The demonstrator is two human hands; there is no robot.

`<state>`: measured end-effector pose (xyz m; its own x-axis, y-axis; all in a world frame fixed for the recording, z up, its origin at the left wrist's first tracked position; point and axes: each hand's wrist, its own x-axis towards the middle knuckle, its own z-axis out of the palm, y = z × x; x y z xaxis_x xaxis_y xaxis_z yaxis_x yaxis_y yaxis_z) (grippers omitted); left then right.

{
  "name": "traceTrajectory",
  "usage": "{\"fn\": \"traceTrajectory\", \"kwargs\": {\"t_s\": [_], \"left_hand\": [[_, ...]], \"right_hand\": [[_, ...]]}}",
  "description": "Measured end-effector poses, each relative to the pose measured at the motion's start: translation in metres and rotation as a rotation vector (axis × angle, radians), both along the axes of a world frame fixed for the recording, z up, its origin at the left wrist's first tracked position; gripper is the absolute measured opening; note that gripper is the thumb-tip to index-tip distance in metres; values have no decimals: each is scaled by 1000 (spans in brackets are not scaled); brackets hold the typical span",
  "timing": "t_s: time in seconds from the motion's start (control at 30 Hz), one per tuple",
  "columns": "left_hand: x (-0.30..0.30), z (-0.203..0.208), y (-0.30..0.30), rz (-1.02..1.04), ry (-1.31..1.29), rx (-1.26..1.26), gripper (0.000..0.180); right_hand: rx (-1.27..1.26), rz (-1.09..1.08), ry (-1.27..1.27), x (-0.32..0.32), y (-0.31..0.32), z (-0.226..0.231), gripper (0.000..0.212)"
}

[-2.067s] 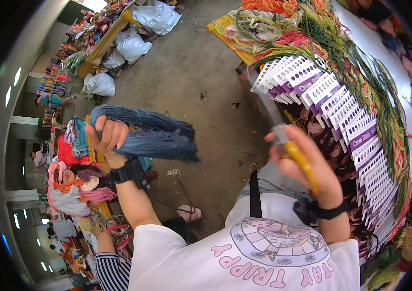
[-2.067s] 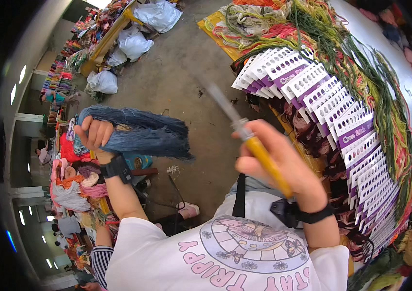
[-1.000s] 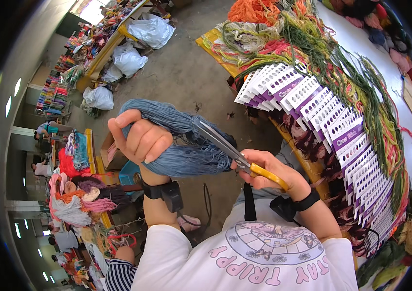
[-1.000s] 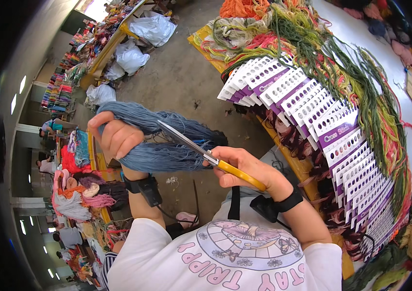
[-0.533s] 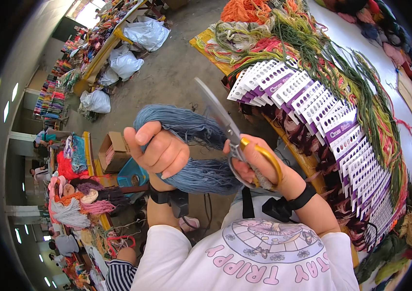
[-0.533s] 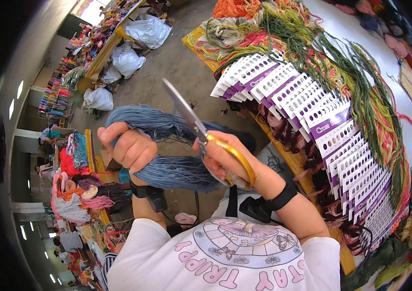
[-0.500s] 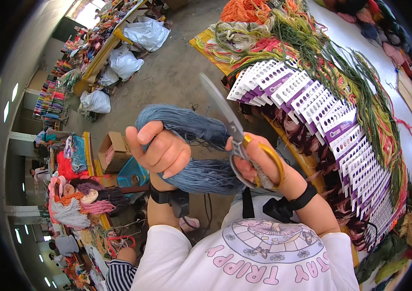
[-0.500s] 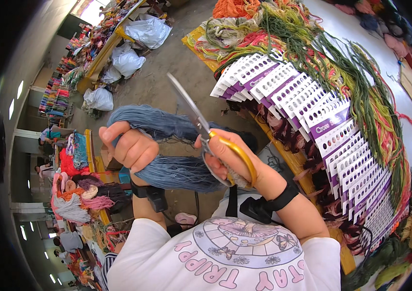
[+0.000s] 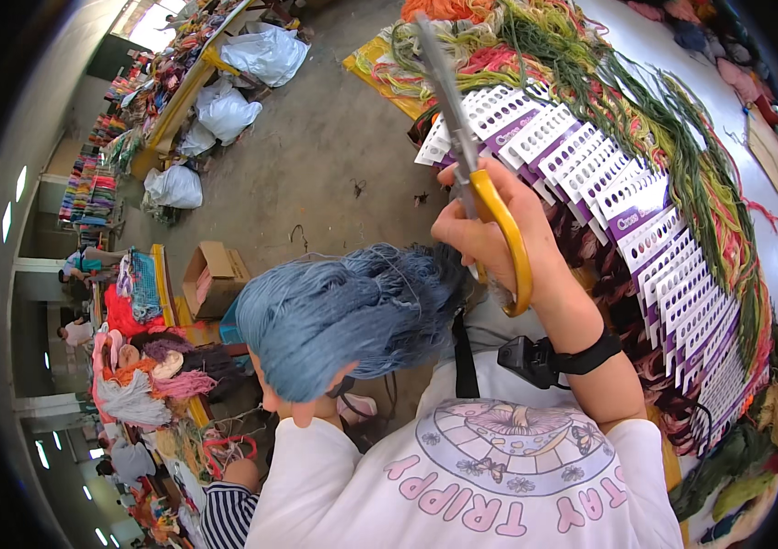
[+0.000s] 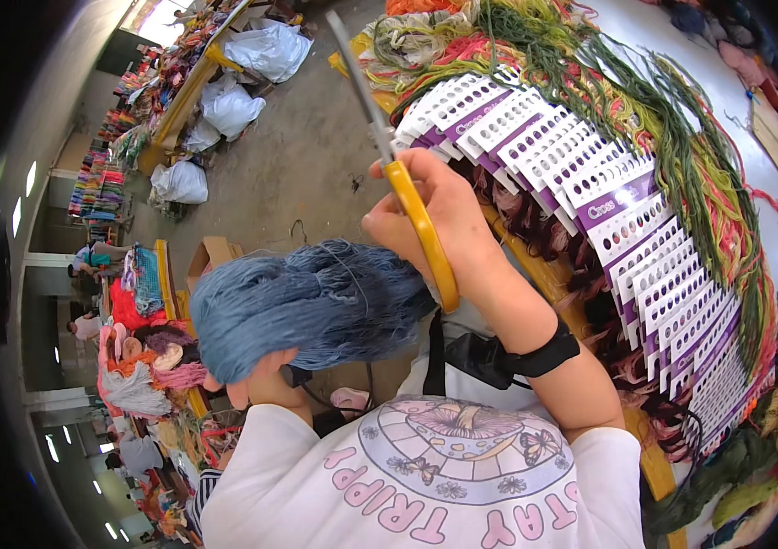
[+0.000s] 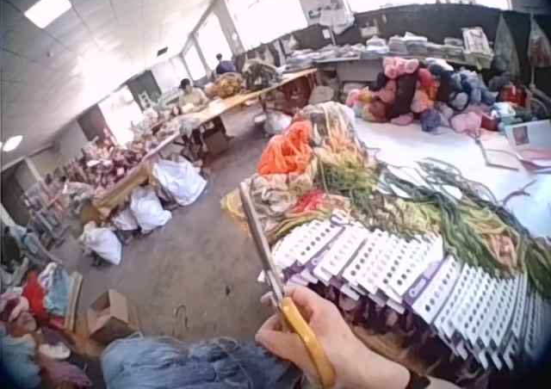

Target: The person picks up a bundle of blue thread, loops it around their hands, and uses shears to cut through the loops. They repeat this process until the bundle is finished and place the resulting lengths of thread onto a table.

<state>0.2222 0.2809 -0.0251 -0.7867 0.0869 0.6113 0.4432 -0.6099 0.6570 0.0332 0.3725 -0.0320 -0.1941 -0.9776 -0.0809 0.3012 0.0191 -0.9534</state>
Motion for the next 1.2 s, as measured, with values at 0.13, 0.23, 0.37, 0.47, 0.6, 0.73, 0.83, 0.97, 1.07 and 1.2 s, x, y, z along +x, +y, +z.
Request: {"fn": "traceTrajectory", "kwargs": {"t_s": [0.13, 0.23, 0.37, 0.47, 0.6, 0.73, 0.83, 0.97, 1.07, 1.2], "left_hand": [[15, -14, 0, 78, -97, -117, 35], [25, -25, -2, 127, -160, -211, 33], [42, -39, -6, 201, -240, -351, 31], [57, -49, -9, 267, -298, -458, 30], [74, -61, -12, 354, -374, -599, 28], [88, -68, -14, 449, -451, -744, 26], [96, -74, -17, 518, -506, -856, 25], [106, -86, -18, 609, -580, -989, 23], [114, -93, -16, 689, -657, -1080, 22], [95, -71, -15, 758, -708, -1182, 21]], "right_hand": [[178, 248, 3, 4, 4, 7, 38], [188, 306, -38, 12, 2, 3, 38], [200, 465, -51, 21, -2, -6, 42], [186, 562, -27, 32, -4, -13, 40], [76, 640, 41, 34, -2, -14, 38], [103, 379, -292, 0, 13, 15, 43], [-73, 177, -616, -18, 14, 3, 43], [-193, 252, -812, -36, 23, 4, 43], [-277, 225, -883, -35, 31, 16, 42], [-435, 146, -1064, -54, 50, 32, 41]]}}
